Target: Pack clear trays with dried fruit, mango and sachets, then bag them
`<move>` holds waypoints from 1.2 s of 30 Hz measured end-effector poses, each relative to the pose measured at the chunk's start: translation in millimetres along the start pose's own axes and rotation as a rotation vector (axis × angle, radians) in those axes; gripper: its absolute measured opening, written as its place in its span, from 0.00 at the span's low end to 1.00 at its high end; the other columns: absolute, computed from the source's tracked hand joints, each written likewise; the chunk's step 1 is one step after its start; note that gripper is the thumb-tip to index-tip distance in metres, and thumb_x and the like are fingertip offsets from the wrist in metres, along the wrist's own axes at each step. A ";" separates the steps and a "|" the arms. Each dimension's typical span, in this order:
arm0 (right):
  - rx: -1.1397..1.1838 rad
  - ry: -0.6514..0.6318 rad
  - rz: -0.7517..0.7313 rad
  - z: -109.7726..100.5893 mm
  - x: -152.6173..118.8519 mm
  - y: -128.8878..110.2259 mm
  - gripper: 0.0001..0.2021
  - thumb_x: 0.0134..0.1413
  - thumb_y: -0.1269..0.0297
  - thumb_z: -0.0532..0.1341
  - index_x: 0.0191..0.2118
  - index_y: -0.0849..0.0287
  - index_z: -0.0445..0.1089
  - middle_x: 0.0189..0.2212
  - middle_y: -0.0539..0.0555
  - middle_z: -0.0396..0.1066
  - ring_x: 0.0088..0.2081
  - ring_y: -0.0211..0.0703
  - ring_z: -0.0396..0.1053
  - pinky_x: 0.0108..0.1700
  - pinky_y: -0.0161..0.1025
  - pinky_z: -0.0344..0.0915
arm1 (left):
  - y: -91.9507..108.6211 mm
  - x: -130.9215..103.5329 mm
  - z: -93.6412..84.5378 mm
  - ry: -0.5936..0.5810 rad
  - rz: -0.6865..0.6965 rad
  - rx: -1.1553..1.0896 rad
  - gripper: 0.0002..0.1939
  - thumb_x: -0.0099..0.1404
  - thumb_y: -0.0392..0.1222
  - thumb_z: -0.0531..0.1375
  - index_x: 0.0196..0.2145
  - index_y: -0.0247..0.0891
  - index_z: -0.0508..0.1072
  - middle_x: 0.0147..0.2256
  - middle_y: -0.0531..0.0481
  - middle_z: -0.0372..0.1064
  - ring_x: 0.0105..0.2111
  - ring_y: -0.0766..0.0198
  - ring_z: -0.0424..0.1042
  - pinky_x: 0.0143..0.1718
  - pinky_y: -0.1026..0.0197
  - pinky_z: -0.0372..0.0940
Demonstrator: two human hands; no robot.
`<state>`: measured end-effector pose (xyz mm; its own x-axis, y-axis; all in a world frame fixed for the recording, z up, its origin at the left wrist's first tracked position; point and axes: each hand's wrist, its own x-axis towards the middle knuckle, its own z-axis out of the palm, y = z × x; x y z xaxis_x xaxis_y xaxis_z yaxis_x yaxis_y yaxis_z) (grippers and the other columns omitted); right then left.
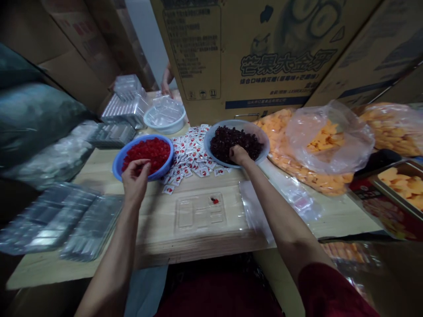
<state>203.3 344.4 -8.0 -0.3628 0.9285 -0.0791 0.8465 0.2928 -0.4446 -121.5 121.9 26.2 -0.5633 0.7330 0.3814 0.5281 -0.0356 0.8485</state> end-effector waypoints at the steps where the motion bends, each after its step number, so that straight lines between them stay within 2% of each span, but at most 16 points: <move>1: 0.019 0.012 -0.004 0.6 -1.4 1.6 0.09 0.43 0.81 0.63 0.26 0.59 0.74 0.26 0.49 0.75 0.31 0.37 0.70 0.37 0.29 0.64 | 13.0 -19.2 8.3 -0.088 -0.003 -0.053 0.14 0.64 0.48 0.59 0.44 0.38 0.74 0.41 0.47 0.75 0.40 0.61 0.73 0.43 0.61 0.66; 3: 0.067 0.047 -0.012 2.0 -3.2 4.3 0.09 0.43 0.81 0.62 0.25 0.59 0.73 0.25 0.49 0.74 0.31 0.36 0.70 0.36 0.29 0.64 | 35.6 -63.1 28.8 -0.358 -0.042 -0.145 0.12 0.65 0.46 0.60 0.44 0.40 0.73 0.38 0.49 0.75 0.37 0.63 0.73 0.40 0.62 0.66; 4: 0.094 0.069 -0.015 2.5 -3.7 5.5 0.09 0.42 0.80 0.62 0.25 0.59 0.73 0.26 0.49 0.74 0.31 0.37 0.70 0.36 0.30 0.64 | 43.9 -85.2 39.8 -0.440 -0.069 -0.161 0.13 0.65 0.44 0.60 0.46 0.41 0.71 0.36 0.50 0.74 0.34 0.64 0.72 0.37 0.63 0.66; 6: 0.151 0.121 -0.009 2.7 -4.3 7.7 0.07 0.42 0.79 0.62 0.26 0.60 0.72 0.27 0.50 0.74 0.32 0.38 0.70 0.36 0.31 0.64 | 53.7 -123.5 59.8 -0.592 -0.077 -0.104 0.08 0.66 0.42 0.59 0.43 0.42 0.71 0.33 0.52 0.73 0.30 0.65 0.70 0.34 0.63 0.64; 8: 0.213 0.184 0.004 1.9 -5.2 9.9 0.08 0.42 0.78 0.62 0.30 0.60 0.73 0.28 0.50 0.74 0.31 0.39 0.70 0.36 0.32 0.65 | 55.8 -149.1 74.1 -0.682 -0.035 -0.009 0.03 0.67 0.39 0.59 0.39 0.41 0.72 0.33 0.52 0.73 0.31 0.65 0.70 0.35 0.62 0.63; 11: 0.304 0.265 0.019 0.0 -8.5 12.8 0.09 0.42 0.76 0.62 0.32 0.60 0.73 0.28 0.51 0.75 0.32 0.40 0.70 0.38 0.35 0.66 | 52.1 -164.9 83.7 -0.728 0.099 0.083 0.05 0.67 0.35 0.58 0.35 0.41 0.74 0.36 0.49 0.74 0.38 0.61 0.71 0.41 0.58 0.65; 15: 0.416 0.282 0.023 -1.3 -13.5 15.3 0.04 0.40 0.75 0.61 0.25 0.61 0.72 0.24 0.51 0.73 0.29 0.41 0.69 0.38 0.36 0.67 | 47.9 -165.3 82.2 -0.670 0.232 0.136 0.07 0.68 0.37 0.58 0.35 0.41 0.77 0.37 0.46 0.72 0.42 0.57 0.69 0.46 0.54 0.65; 18: 0.499 0.260 0.011 -2.8 -12.2 15.5 0.02 0.39 0.72 0.63 0.24 0.61 0.72 0.20 0.50 0.71 0.25 0.40 0.67 0.33 0.36 0.66 | 46.1 -160.9 77.3 -0.594 0.188 0.084 0.09 0.70 0.40 0.56 0.40 0.42 0.77 0.38 0.46 0.71 0.42 0.58 0.69 0.46 0.54 0.66; 22: 0.589 0.273 -0.028 -14.9 -14.3 9.2 0.03 0.42 0.67 0.65 0.24 0.61 0.73 0.21 0.50 0.72 0.26 0.40 0.67 0.33 0.36 0.65 | 42.1 -151.3 68.2 -0.533 0.117 0.038 0.09 0.71 0.41 0.55 0.40 0.42 0.76 0.38 0.46 0.71 0.41 0.59 0.71 0.45 0.55 0.66; 24: 0.624 0.303 -0.056 -24.3 -31.6 1.3 0.05 0.46 0.65 0.64 0.28 0.61 0.74 0.26 0.52 0.74 0.31 0.41 0.70 0.37 0.37 0.66 | 39.9 -144.5 59.5 -0.494 0.111 0.040 0.09 0.70 0.41 0.55 0.39 0.42 0.76 0.39 0.46 0.72 0.42 0.59 0.71 0.45 0.55 0.66; 27: 0.646 0.254 -0.197 -28.3 -88.7 -16.3 0.09 0.53 0.61 0.63 0.36 0.60 0.76 0.36 0.55 0.77 0.38 0.44 0.71 0.41 0.37 0.66 | 36.9 -131.5 38.9 -0.393 0.088 0.056 0.08 0.70 0.42 0.56 0.41 0.42 0.76 0.41 0.47 0.73 0.43 0.59 0.71 0.45 0.56 0.66; 28: 0.626 0.179 -0.261 -23.9 -113.4 -22.8 0.09 0.55 0.60 0.63 0.37 0.60 0.75 0.37 0.55 0.77 0.39 0.44 0.71 0.41 0.37 0.65 | 35.9 -126.9 31.2 -0.353 0.072 0.067 0.08 0.70 0.42 0.56 0.41 0.43 0.75 0.40 0.47 0.73 0.41 0.60 0.71 0.44 0.57 0.66; 30: 0.546 0.065 -0.294 -5.0 -162.0 -34.7 0.07 0.59 0.62 0.61 0.36 0.58 0.74 0.34 0.54 0.76 0.35 0.43 0.70 0.38 0.37 0.64 | 34.7 -118.9 18.7 -0.286 0.042 0.097 0.09 0.70 0.44 0.56 0.42 0.43 0.75 0.40 0.48 0.73 0.39 0.60 0.71 0.42 0.57 0.66; 32: 0.491 0.026 -0.319 22.9 -198.8 -42.7 0.07 0.60 0.64 0.60 0.33 0.57 0.74 0.32 0.53 0.74 0.36 0.45 0.70 0.39 0.39 0.64 | 34.8 -114.9 14.6 -0.274 0.061 0.120 0.09 0.70 0.44 0.56 0.42 0.43 0.75 0.40 0.48 0.73 0.40 0.59 0.71 0.42 0.57 0.66; 34: 0.434 0.056 -0.346 50.7 -218.3 -45.7 0.07 0.60 0.66 0.60 0.33 0.56 0.75 0.32 0.54 0.74 0.38 0.47 0.69 0.42 0.42 0.65 | 36.5 -116.0 21.9 -0.353 0.137 0.133 0.08 0.70 0.43 0.57 0.42 0.43 0.75 0.40 0.47 0.73 0.43 0.58 0.70 0.47 0.55 0.65; 36: 0.400 0.116 -0.369 70.6 -224.1 -45.1 0.06 0.61 0.67 0.61 0.36 0.55 0.77 0.35 0.56 0.73 0.41 0.49 0.68 0.46 0.46 0.65 | 39.1 -120.8 39.0 -0.480 0.235 0.153 0.08 0.69 0.42 0.57 0.41 0.42 0.76 0.41 0.46 0.73 0.46 0.57 0.68 0.51 0.52 0.63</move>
<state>218.9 107.0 -33.2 -0.5433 0.8061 0.2347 0.4490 0.5151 -0.7301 -8.0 58.5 -1.0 -0.0848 0.9458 0.3134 0.7114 -0.1628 0.6837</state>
